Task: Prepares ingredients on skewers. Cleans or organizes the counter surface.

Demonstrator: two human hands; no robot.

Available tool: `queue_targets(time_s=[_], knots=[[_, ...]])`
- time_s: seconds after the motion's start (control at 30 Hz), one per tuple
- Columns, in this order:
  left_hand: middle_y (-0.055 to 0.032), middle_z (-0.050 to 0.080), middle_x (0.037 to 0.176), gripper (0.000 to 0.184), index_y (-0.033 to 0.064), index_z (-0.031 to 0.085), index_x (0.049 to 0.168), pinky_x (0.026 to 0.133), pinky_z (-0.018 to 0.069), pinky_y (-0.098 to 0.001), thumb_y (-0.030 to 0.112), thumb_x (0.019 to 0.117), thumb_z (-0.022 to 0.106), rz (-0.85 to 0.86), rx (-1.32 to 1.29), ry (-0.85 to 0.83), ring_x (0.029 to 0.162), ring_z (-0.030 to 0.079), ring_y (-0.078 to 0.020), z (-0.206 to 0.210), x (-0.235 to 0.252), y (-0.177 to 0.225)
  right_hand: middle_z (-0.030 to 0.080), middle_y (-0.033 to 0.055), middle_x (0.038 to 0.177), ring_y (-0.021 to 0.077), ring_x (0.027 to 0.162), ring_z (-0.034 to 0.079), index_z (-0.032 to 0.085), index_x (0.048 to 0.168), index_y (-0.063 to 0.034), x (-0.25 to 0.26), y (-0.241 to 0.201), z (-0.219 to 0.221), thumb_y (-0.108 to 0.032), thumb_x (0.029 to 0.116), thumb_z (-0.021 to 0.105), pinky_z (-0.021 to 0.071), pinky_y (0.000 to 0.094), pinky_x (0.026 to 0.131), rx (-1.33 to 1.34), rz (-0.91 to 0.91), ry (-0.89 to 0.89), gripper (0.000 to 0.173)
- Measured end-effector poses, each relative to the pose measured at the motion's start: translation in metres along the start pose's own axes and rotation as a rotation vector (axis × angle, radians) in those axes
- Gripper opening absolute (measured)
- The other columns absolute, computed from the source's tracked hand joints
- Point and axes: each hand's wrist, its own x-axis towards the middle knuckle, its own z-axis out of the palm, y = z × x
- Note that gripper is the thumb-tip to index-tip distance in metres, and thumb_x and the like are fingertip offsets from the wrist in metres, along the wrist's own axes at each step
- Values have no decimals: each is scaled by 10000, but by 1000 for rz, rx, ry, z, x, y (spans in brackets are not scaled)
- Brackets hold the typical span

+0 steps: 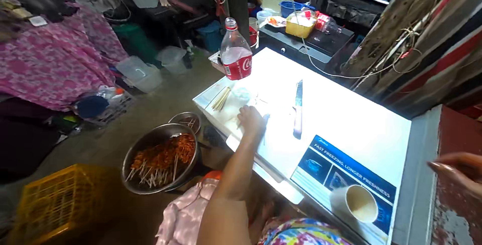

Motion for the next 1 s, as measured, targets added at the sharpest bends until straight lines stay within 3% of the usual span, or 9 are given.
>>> queue_targets(time_s=[0.07,0.13,0.3,0.4,0.5,0.6,0.7,0.77,1.0], knots=[[-304,593,1247,448,-66,696,1126,1014,428,-628,356,978,672,56,-28,-1,1253,512,-486,2,-1,-7,612,117,697,210,575,566,689,1037,14,48,-28,18,-285,987,580,492,435,540,-41,-106,-61,322],[-272,637,1167,296,-49,718,1062,988,479,-568,211,1024,582,99,14,-6,1204,561,-451,3,-3,-16,603,95,711,207,611,563,695,1029,-11,95,-68,36,-249,1011,609,494,443,590,-66,-143,-216,254],[-269,647,1152,242,-84,671,1119,958,509,-540,60,1003,514,83,76,-60,1193,593,-431,-11,-14,-24,681,199,1011,329,956,658,692,1101,27,195,-153,124,-233,1047,573,511,549,892,-180,-100,-562,291],[-276,636,1184,263,-94,646,1160,939,515,-535,27,1001,475,84,115,-72,1213,584,-435,-16,-20,-31,676,243,1162,397,1145,636,675,1201,30,235,-171,189,-194,1026,575,482,602,989,-201,-113,-531,302],[-273,656,1169,257,-98,666,1127,928,509,-542,21,991,485,87,106,3,1195,602,-434,-18,-32,-48,600,264,1320,440,1311,523,641,1264,37,264,-177,238,-149,1019,576,453,612,1039,-221,-84,-440,314],[-278,647,1157,250,-57,682,1153,883,528,-541,59,1004,517,59,84,55,1179,597,-457,-23,-48,-66,581,262,1351,446,1338,495,621,1274,50,279,-181,261,-103,999,573,452,623,1027,-234,-1,-429,318],[-301,594,1248,309,23,641,1299,896,544,-521,108,1049,479,-28,60,-63,1211,575,-474,-35,-59,-71,633,265,1271,431,1254,581,627,1215,56,283,-192,263,-100,1001,570,485,601,998,-258,50,-461,271],[-290,626,1209,333,65,617,1340,888,543,-527,89,1049,456,-57,60,-124,1196,592,-468,-42,-62,-75,648,264,1244,421,1214,612,639,1175,71,284,-200,266,-98,994,569,490,601,992,-264,28,-497,258],[-237,676,1169,330,-22,594,1292,938,530,-517,162,1089,410,-110,-40,-175,1152,652,-399,-49,-73,-87,635,272,1227,397,1199,613,629,1127,98,258,-233,267,-97,968,586,485,578,990,-224,-3,-605,256]])
